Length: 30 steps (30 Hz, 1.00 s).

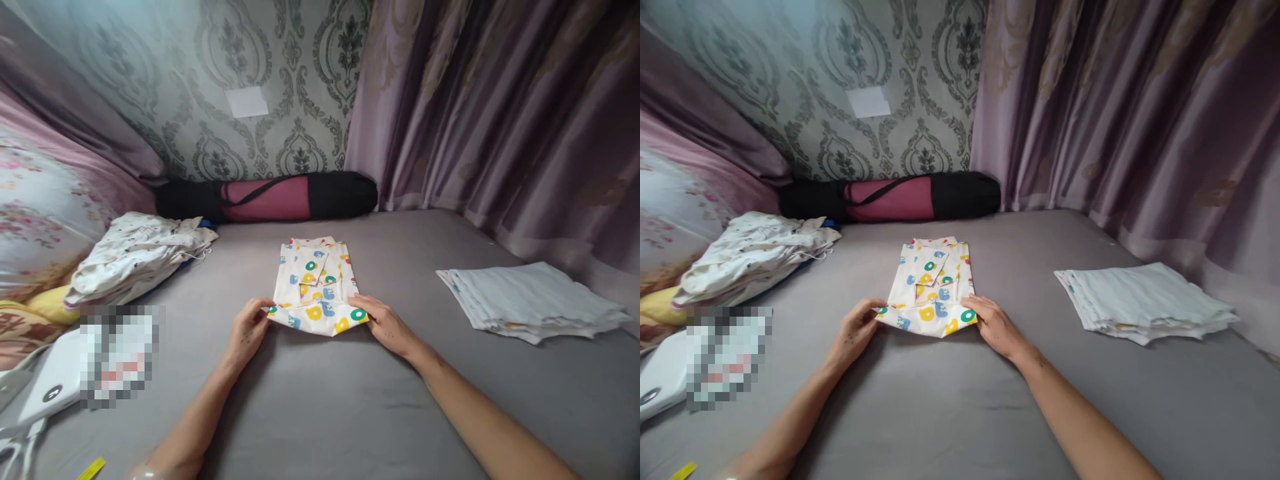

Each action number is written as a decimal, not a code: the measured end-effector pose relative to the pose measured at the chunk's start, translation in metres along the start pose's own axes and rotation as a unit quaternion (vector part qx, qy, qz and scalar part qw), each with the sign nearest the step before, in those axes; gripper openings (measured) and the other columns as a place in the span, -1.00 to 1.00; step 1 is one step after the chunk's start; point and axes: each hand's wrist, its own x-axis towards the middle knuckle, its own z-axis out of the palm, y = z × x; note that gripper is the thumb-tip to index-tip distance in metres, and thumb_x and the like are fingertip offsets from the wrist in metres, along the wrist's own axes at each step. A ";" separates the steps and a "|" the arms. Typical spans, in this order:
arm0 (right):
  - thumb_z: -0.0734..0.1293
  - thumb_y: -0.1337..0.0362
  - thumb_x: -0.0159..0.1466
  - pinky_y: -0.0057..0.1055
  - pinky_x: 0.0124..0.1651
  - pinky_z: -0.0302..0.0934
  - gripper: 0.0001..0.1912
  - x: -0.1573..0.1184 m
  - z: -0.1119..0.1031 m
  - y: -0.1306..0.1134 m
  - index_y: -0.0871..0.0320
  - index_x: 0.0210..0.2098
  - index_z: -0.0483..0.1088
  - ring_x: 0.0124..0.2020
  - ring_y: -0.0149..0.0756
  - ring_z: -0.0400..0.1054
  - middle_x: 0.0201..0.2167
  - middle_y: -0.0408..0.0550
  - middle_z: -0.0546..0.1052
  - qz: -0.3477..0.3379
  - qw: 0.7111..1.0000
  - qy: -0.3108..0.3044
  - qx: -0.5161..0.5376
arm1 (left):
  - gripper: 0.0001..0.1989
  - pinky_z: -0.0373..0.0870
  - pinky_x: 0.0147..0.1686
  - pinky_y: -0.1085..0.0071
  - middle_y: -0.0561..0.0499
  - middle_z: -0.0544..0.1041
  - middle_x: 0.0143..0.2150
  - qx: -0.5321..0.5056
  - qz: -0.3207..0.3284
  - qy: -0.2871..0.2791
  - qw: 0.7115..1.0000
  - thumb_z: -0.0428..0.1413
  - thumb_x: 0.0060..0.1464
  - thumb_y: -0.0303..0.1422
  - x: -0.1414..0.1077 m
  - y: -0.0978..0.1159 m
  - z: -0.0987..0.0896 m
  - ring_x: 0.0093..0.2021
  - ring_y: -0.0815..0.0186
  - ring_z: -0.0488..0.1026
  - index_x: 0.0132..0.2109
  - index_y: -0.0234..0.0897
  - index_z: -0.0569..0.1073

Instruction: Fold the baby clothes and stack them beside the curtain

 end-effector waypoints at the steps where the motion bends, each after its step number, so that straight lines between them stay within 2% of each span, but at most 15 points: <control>1: 0.13 0.49 0.25 -0.06 0.27 0.12 -0.50 0.000 0.000 0.000 0.04 0.10 0.41 0.19 -0.21 0.27 0.10 -0.06 0.47 0.002 1.000 0.000 0.001 | -0.79 0.32 -0.40 0.46 -0.02 0.48 -0.23 -0.010 -0.003 0.001 1.000 0.03 0.01 -0.33 0.000 0.000 0.000 -0.45 0.41 0.33 -0.20 -0.28 0.45; 4: 0.13 0.53 0.21 -0.04 0.31 0.06 -0.44 0.000 -0.003 -0.001 0.00 0.10 0.41 0.19 -0.23 0.28 0.10 -0.10 0.47 0.010 1.000 0.000 0.006 | -0.82 0.35 -0.40 0.46 -0.07 0.48 -0.09 -0.061 -0.018 -0.001 0.998 0.06 0.00 -0.32 0.000 0.005 0.000 -0.42 0.42 0.38 -0.24 -0.29 0.42; 6: 0.13 0.52 0.22 -0.04 0.32 0.03 -0.45 0.001 -0.007 -0.003 -0.02 0.10 0.42 0.19 -0.23 0.28 0.10 -0.11 0.47 0.015 1.000 0.000 0.008 | -0.82 0.35 -0.45 0.48 -0.08 0.49 -0.09 -0.097 -0.035 -0.016 0.995 0.06 0.01 -0.31 -0.001 0.010 -0.002 -0.44 0.43 0.40 -0.23 -0.29 0.39; 10: 0.13 0.50 0.24 -0.04 0.32 0.03 -0.48 0.001 -0.018 -0.008 -0.02 0.09 0.42 0.16 -0.24 0.31 0.09 -0.11 0.47 0.010 1.000 -0.016 0.003 | -0.77 0.32 -0.55 0.50 0.07 0.49 -0.45 -0.131 -0.059 -0.052 0.988 0.03 0.11 -0.27 -0.004 0.017 -0.006 -0.57 0.42 0.37 -0.12 -0.30 0.36; 12: 0.12 0.50 0.25 -0.06 0.31 0.03 -0.48 0.000 -0.025 -0.012 -0.02 0.09 0.41 0.16 -0.24 0.31 0.10 -0.12 0.47 0.012 0.999 -0.032 -0.005 | -0.76 0.38 -0.50 0.47 0.09 0.46 -0.53 -0.145 -0.060 -0.067 0.985 0.03 0.16 -0.21 -0.006 0.016 -0.009 -0.55 0.39 0.41 -0.14 -0.30 0.35; 15: 0.14 0.46 0.25 -0.08 0.28 0.08 -0.51 -0.002 -0.037 -0.023 0.01 0.08 0.43 0.17 -0.20 0.30 0.10 -0.10 0.47 0.039 0.997 -0.063 -0.020 | -0.75 0.48 -0.31 0.36 0.01 0.52 -0.40 -0.161 -0.048 -0.102 0.980 0.06 0.17 -0.17 -0.007 0.013 -0.013 -0.38 0.31 0.51 -0.19 -0.29 0.34; 18: 0.14 0.44 0.24 -0.13 0.23 0.15 -0.53 -0.002 -0.050 -0.038 0.02 0.04 0.46 0.16 -0.17 0.31 0.04 -0.11 0.52 0.063 0.993 -0.099 -0.025 | -0.76 0.48 -0.18 0.31 -0.03 0.53 -0.29 -0.151 -0.043 -0.139 0.978 0.05 0.19 -0.18 -0.010 0.015 -0.021 -0.26 0.28 0.53 -0.18 -0.28 0.36; 24: 0.17 0.44 0.21 -0.32 0.06 0.29 -0.54 -0.009 -0.066 -0.069 0.00 -0.01 0.51 -0.01 -0.21 0.45 0.00 -0.11 0.54 0.068 0.985 -0.154 0.033 | -0.68 0.42 -0.24 0.43 -0.12 0.54 -0.10 -0.077 -0.023 -0.151 0.985 0.16 0.08 -0.20 -0.035 0.033 -0.041 -0.17 0.24 0.48 -0.05 -0.25 0.44; 27: 0.16 0.47 0.20 -0.32 0.09 0.27 -0.49 -0.023 -0.068 -0.077 -0.03 0.02 0.49 0.02 -0.21 0.43 0.00 -0.14 0.54 0.056 0.982 -0.176 0.030 | -0.70 0.39 -0.31 0.45 -0.11 0.55 -0.11 -0.038 -0.041 -0.158 0.986 0.14 0.10 -0.19 -0.055 0.033 -0.047 -0.23 0.25 0.48 -0.05 -0.22 0.50; 30: 0.16 0.48 0.20 -0.29 0.15 0.23 -0.48 -0.040 -0.069 -0.083 -0.07 0.04 0.48 0.07 -0.21 0.39 0.02 -0.15 0.53 0.053 0.978 -0.201 0.024 | -0.76 0.39 -0.29 0.45 -0.07 0.56 -0.15 -0.017 -0.048 -0.198 0.979 0.10 0.15 -0.21 -0.075 0.030 -0.051 -0.23 0.24 0.49 -0.10 -0.17 0.54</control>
